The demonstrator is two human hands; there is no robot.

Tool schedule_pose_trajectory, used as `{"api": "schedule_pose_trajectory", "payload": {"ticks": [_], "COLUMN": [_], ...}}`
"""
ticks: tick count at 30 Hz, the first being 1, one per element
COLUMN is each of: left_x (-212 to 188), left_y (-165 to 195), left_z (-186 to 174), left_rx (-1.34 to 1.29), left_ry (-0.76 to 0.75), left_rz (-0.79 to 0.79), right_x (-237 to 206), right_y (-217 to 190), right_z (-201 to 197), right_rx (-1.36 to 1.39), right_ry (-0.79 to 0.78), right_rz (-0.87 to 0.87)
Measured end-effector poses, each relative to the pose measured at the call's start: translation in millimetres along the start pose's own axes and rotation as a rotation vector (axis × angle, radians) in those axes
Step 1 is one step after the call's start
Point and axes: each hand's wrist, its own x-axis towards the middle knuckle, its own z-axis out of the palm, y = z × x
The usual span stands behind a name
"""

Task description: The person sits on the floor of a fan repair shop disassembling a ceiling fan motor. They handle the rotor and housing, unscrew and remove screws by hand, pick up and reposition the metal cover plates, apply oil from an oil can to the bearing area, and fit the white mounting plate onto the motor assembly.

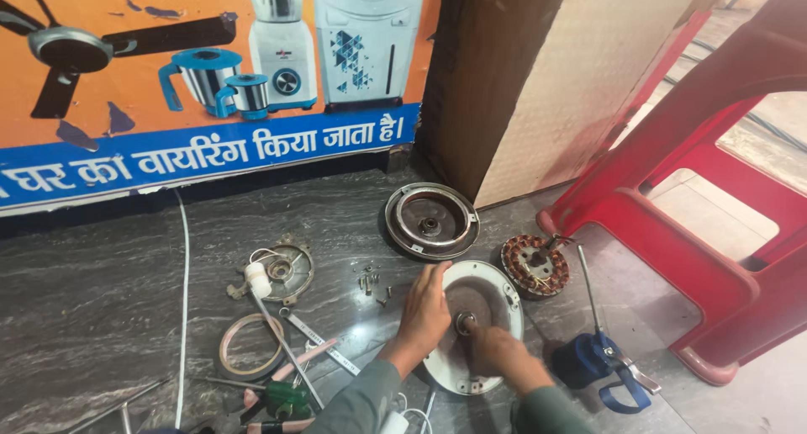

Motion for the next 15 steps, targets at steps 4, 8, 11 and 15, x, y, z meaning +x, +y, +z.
{"api": "schedule_pose_trajectory", "payload": {"ticks": [4,8,11,15], "left_x": [9.4,28.5,37.0,27.7], "left_y": [8.6,30.9,55.2,74.8], "left_z": [-5.9,-9.5,-14.3,-35.6], "left_rx": [0.026,0.091,0.166,0.118], "left_ry": [-0.093,0.065,-0.105,-0.095], "left_rz": [-0.262,-0.098,0.003,0.355], "right_x": [-7.2,-17.0,-28.6,-53.2], "right_y": [-4.8,-9.5,-20.2,-32.1], "right_z": [13.5,0.5,-8.5,-18.1], "right_rx": [0.302,1.331,1.866,2.191], "right_ry": [0.051,-0.212,-0.195,-0.068], "right_rz": [-0.017,0.121,-0.031,-0.131]}}
